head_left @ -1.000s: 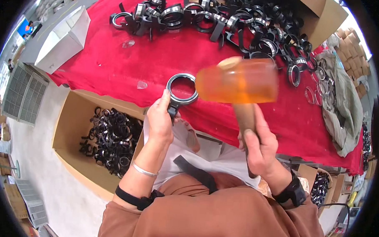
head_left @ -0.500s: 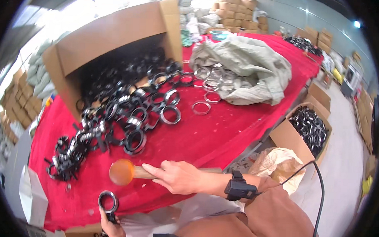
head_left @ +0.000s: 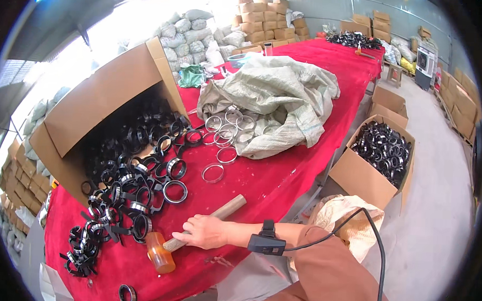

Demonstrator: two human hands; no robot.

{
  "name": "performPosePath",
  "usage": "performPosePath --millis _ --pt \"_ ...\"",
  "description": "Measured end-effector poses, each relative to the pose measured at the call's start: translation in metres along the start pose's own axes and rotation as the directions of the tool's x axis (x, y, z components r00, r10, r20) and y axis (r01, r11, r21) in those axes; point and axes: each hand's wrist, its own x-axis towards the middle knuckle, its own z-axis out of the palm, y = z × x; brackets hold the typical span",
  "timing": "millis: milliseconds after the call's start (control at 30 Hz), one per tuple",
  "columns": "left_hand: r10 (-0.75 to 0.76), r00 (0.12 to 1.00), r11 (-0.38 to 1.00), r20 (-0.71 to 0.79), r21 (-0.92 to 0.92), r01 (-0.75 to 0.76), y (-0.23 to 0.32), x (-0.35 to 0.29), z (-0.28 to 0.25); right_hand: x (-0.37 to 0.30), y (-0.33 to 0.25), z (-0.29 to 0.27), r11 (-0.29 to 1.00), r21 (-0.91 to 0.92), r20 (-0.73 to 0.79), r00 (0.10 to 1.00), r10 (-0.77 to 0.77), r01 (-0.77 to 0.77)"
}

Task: The recorder is using a rubber mallet to secure circular plastic components together on a red table.

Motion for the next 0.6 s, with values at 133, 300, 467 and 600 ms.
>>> performPosePath --millis 133,300,467,600 --pt "-0.007 1.000 0.993 0.007 0.120 0.006 0.008 -0.018 0.019 -0.001 0.002 0.000 0.999 0.041 -0.029 1.000 0.009 -0.008" --pt "-0.048 0.998 0.990 0.045 0.133 0.042 0.002 0.001 -0.004 -0.004 -0.003 0.000 0.995 0.071 -0.060 0.995 0.076 -0.072" --pt "-0.157 0.978 0.955 -0.139 0.232 0.186 -0.002 0.017 -0.033 -0.003 -0.008 -0.003 0.989 0.128 -0.057 0.995 0.078 -0.071" --pt "-0.059 0.961 0.979 0.269 0.204 0.003 0.004 0.002 -0.026 0.007 -0.007 -0.006 0.984 0.147 0.008 0.995 0.101 -0.101"
